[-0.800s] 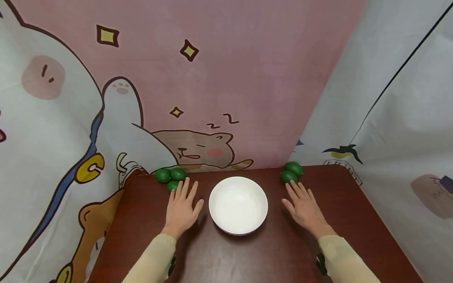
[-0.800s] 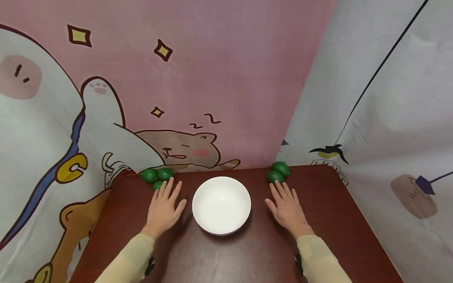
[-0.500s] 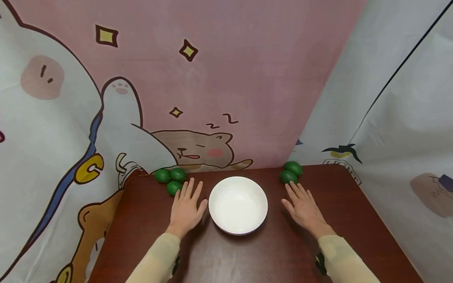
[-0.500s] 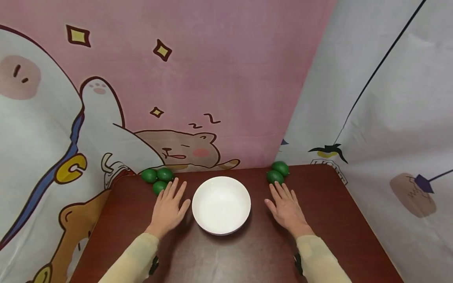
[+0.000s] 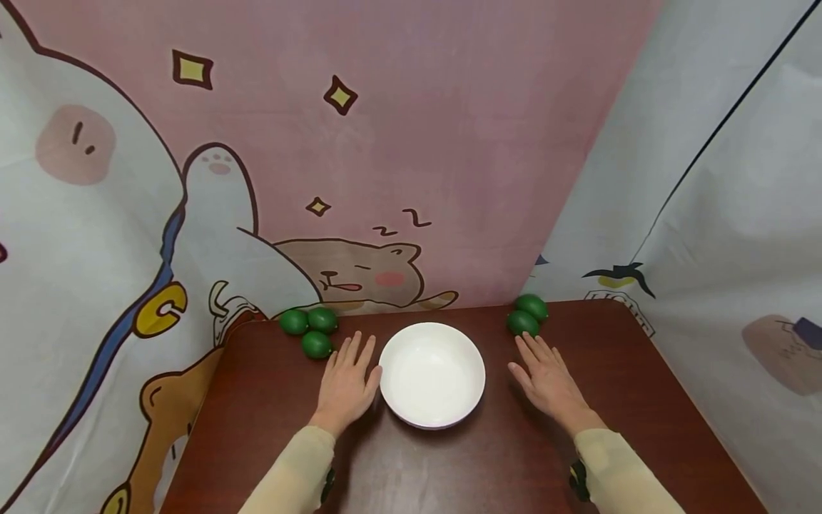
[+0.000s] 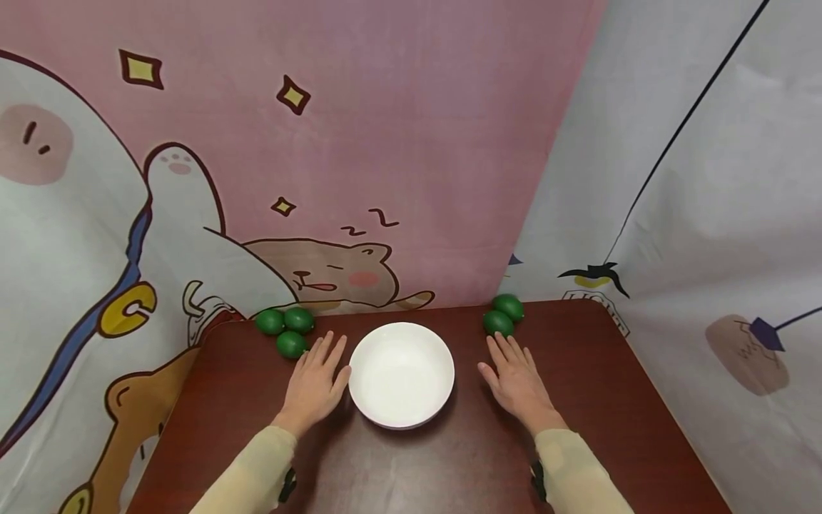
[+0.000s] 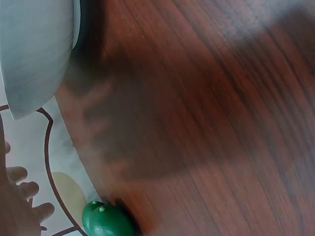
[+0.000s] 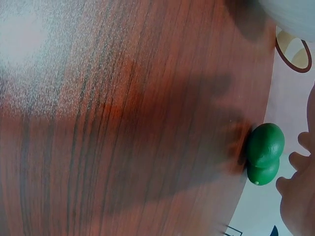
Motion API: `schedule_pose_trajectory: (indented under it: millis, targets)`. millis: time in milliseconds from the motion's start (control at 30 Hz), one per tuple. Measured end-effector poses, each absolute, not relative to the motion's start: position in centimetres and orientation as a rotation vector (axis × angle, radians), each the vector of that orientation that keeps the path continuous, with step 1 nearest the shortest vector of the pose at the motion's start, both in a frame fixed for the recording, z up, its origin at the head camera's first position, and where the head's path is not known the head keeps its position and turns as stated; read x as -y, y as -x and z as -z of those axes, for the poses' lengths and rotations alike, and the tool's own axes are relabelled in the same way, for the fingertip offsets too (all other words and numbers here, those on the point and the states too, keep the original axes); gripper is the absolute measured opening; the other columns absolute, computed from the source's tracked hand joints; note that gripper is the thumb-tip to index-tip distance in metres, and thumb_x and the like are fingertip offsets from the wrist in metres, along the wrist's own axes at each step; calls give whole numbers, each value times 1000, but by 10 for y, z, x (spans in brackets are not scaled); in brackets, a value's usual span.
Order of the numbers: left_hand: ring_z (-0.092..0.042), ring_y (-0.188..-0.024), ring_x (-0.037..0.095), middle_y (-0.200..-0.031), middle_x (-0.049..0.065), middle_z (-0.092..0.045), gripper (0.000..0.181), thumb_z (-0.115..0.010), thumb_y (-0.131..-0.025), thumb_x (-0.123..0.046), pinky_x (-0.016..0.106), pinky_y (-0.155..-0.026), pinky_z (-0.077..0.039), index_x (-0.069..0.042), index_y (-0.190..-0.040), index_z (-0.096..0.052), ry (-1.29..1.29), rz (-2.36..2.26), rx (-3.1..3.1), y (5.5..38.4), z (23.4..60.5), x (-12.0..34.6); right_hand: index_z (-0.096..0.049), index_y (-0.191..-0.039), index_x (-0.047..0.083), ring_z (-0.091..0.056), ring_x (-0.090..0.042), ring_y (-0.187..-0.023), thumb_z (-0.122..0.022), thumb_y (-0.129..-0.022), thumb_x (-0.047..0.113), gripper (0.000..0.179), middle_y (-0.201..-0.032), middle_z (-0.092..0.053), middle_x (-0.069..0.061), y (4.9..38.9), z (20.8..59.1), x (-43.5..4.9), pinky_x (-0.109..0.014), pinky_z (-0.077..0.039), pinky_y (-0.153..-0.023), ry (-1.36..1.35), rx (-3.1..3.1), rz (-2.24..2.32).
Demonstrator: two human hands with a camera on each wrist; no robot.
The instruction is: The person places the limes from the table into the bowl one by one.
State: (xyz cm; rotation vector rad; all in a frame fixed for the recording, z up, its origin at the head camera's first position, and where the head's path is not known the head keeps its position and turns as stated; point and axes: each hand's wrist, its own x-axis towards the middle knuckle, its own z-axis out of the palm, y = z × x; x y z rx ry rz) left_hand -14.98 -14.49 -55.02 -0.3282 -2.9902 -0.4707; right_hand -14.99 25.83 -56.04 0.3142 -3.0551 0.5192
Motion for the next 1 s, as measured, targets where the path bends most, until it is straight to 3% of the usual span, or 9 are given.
schedule_pose_trajectory:
  millis: [1000]
  targets:
    - [-39,-149,38,-162,17,-39,54,-46,-108,-31,59,-117,-34,-15,-159,-43,311,556,2969,150,567,123,-40,-156,-3,-31,-47,-150,-58,-105,32,65,-162,-35,-26,148,567,-249,-65,-24,-120,-297,2999,-606]
